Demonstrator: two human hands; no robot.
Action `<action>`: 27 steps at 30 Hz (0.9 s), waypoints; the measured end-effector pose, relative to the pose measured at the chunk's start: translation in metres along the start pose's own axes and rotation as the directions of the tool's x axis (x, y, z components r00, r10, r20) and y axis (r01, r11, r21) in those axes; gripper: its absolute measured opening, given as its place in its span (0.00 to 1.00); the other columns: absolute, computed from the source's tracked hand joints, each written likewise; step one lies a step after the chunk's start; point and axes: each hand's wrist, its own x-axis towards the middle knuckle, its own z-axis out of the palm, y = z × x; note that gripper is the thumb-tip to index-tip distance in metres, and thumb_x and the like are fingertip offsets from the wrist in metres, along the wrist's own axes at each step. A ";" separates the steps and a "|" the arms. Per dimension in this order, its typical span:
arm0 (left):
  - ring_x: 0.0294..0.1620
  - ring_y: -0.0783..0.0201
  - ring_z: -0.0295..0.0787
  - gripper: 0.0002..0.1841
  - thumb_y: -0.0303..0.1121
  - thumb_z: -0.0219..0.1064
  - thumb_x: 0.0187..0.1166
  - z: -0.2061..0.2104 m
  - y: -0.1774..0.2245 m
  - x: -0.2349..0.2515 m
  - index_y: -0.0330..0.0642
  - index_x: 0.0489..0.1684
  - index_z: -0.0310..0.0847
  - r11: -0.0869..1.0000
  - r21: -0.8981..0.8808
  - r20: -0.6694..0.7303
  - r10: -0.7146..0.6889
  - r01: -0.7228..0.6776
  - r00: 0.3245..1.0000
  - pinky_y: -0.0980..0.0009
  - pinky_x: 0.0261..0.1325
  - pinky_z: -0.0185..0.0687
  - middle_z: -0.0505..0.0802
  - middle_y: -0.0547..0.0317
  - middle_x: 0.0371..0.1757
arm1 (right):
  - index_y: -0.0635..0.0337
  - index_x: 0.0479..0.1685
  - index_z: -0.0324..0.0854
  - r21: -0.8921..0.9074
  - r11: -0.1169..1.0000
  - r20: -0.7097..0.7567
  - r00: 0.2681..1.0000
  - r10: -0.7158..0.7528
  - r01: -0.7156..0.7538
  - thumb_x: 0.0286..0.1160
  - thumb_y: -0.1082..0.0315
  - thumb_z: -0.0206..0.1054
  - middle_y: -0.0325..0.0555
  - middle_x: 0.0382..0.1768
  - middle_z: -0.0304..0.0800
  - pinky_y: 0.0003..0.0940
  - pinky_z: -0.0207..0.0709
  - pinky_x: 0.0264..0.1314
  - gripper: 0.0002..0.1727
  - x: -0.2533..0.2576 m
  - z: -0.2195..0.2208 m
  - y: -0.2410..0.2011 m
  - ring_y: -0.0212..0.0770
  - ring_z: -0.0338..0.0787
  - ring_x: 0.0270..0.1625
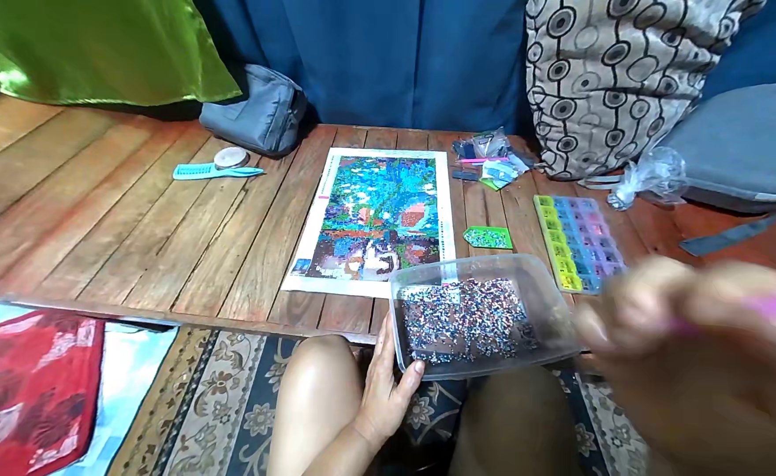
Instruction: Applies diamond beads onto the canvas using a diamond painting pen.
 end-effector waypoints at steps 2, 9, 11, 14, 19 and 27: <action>0.90 0.56 0.61 0.46 0.61 0.52 0.81 0.001 -0.001 0.000 0.26 0.87 0.58 1.000 -0.008 -0.006 0.015 -0.015 1.000 0.66 0.90 0.51 0.68 0.31 0.86 | 0.36 0.44 0.87 -0.155 0.985 -0.061 0.996 0.067 -0.075 0.92 0.51 0.49 0.18 0.49 0.88 0.15 0.79 0.54 0.18 0.010 -0.015 0.039 0.19 0.85 0.51; 0.90 0.54 0.61 0.45 0.59 0.53 0.81 0.000 0.001 -0.001 0.23 0.86 0.59 1.000 0.012 0.003 -0.024 0.023 1.000 0.66 0.90 0.51 0.69 0.29 0.85 | 0.65 0.51 0.86 -0.621 0.751 -0.086 0.972 0.220 -0.225 0.88 0.69 0.56 0.38 0.40 0.85 0.13 0.73 0.35 0.13 0.009 -0.025 0.099 0.20 0.78 0.31; 0.90 0.55 0.61 0.45 0.59 0.53 0.81 0.001 -0.001 -0.002 0.24 0.85 0.60 1.000 0.017 0.001 -0.023 0.023 1.000 0.66 0.90 0.51 0.69 0.29 0.85 | 0.67 0.47 0.86 -0.652 0.722 -0.079 0.968 0.236 -0.230 0.86 0.71 0.59 0.43 0.39 0.85 0.18 0.78 0.38 0.11 0.006 -0.026 0.108 0.24 0.82 0.33; 0.90 0.53 0.63 0.46 0.60 0.53 0.81 0.001 -0.003 -0.002 0.22 0.84 0.60 1.000 0.021 -0.009 -0.019 0.019 1.000 0.65 0.90 0.52 0.70 0.27 0.84 | 0.67 0.44 0.86 -0.708 0.661 -0.078 0.958 0.276 -0.248 0.85 0.72 0.62 0.45 0.34 0.86 0.25 0.80 0.38 0.09 0.005 -0.026 0.114 0.30 0.84 0.30; 0.90 0.54 0.61 0.47 0.61 0.53 0.81 0.001 -0.003 -0.002 0.24 0.86 0.58 1.000 0.011 0.000 -0.021 0.021 1.000 0.65 0.90 0.51 0.68 0.30 0.86 | 0.67 0.43 0.87 -0.736 0.615 -0.085 0.940 0.330 -0.282 0.85 0.72 0.62 0.47 0.35 0.87 0.30 0.79 0.40 0.09 0.003 -0.026 0.120 0.34 0.84 0.33; 0.90 0.57 0.61 0.46 0.61 0.53 0.81 0.002 -0.003 0.000 0.27 0.87 0.58 1.000 0.001 -0.006 -0.001 0.001 1.000 0.65 0.90 0.51 0.68 0.33 0.87 | 0.70 0.43 0.87 -0.755 0.581 -0.120 0.935 0.334 -0.304 0.84 0.73 0.63 0.51 0.38 0.89 0.32 0.81 0.44 0.09 0.001 -0.021 0.122 0.37 0.86 0.35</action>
